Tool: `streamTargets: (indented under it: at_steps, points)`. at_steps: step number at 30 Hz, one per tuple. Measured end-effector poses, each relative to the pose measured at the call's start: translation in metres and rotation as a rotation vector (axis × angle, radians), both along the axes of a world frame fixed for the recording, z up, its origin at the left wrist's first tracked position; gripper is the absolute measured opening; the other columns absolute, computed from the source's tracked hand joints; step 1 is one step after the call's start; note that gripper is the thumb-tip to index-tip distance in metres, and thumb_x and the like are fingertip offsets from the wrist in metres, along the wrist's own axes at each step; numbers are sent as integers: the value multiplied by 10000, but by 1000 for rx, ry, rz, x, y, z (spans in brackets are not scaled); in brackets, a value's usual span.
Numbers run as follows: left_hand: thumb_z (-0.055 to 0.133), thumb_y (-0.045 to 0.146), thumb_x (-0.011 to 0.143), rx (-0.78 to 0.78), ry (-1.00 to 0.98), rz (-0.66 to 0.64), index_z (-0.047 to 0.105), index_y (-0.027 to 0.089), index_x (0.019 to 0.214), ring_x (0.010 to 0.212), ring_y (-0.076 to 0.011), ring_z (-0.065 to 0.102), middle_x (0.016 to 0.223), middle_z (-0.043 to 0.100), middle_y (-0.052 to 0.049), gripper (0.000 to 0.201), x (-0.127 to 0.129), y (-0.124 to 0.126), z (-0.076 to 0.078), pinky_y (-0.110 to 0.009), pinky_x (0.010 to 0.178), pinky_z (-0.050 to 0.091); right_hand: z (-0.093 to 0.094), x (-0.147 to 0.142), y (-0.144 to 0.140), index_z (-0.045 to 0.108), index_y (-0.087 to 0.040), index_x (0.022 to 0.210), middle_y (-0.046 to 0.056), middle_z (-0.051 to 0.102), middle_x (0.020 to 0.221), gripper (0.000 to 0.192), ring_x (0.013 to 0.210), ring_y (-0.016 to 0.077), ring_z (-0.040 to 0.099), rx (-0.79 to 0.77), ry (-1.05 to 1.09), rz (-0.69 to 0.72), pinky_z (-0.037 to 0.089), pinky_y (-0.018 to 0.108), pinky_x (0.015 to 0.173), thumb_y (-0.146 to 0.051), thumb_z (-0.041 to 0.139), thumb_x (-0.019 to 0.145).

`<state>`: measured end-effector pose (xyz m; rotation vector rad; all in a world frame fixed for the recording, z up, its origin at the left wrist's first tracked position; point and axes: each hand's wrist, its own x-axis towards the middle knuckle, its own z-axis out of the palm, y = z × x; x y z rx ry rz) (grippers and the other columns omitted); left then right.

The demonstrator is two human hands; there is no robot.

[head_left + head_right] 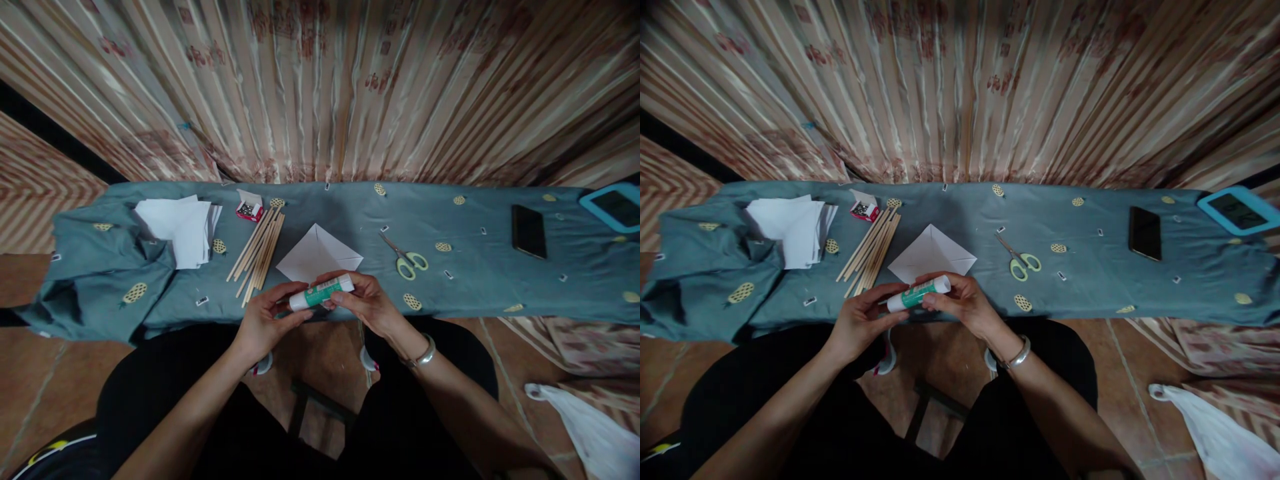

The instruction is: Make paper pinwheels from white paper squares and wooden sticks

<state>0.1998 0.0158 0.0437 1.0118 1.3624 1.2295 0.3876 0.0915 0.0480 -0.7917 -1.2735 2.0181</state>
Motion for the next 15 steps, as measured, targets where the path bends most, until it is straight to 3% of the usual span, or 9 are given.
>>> streamTargets:
  at_steps: [8,15]
  points:
    - [787,303,685,86,171,0,750,170,971,826,-202,704,918,755,-64,317,0,-1,0,-273,736,578,-1,3,3,751,-222,941,-16,743,782,334,654,101,677,-58,-27,5,571,213,671,-300,858,634]
    - [775,279,705,75,239,-127,767,181,973,762,-191,703,882,762,-67,286,0,-3,9,-258,682,559,-1,3,-2,765,-200,895,1,761,714,296,623,130,722,-84,-85,52,606,232,629,-296,854,629]
